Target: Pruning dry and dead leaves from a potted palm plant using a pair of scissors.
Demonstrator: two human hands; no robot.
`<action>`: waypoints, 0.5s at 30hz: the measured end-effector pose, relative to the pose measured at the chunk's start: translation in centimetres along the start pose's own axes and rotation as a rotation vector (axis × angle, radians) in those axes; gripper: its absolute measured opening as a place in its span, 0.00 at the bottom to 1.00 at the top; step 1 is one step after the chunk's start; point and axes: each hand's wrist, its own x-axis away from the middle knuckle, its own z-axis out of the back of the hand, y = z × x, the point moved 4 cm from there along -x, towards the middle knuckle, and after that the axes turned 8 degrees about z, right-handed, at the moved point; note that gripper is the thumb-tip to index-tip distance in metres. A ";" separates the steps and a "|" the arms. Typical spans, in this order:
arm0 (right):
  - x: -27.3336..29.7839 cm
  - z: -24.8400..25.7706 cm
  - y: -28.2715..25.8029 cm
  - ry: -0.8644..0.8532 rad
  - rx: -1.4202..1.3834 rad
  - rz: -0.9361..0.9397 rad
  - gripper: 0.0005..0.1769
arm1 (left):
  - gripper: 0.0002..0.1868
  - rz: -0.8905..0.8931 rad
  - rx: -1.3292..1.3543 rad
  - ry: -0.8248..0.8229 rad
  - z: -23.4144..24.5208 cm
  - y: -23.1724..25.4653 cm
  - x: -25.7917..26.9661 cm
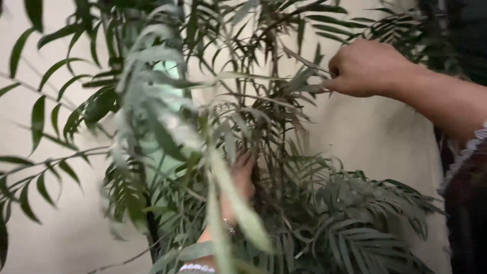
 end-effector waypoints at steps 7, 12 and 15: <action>-2.0 0.7 1.1 0.202 -0.212 -0.028 0.40 | 0.43 -0.133 -0.499 0.174 1.3 2.3 1.3; -4.0 2.7 -0.2 0.391 -0.155 -0.005 0.41 | 0.45 -0.132 -0.532 0.152 2.0 3.5 2.0; -5.9 2.7 -0.5 0.305 -0.131 -0.064 0.40 | 0.45 -0.069 -0.416 0.122 1.4 1.9 2.2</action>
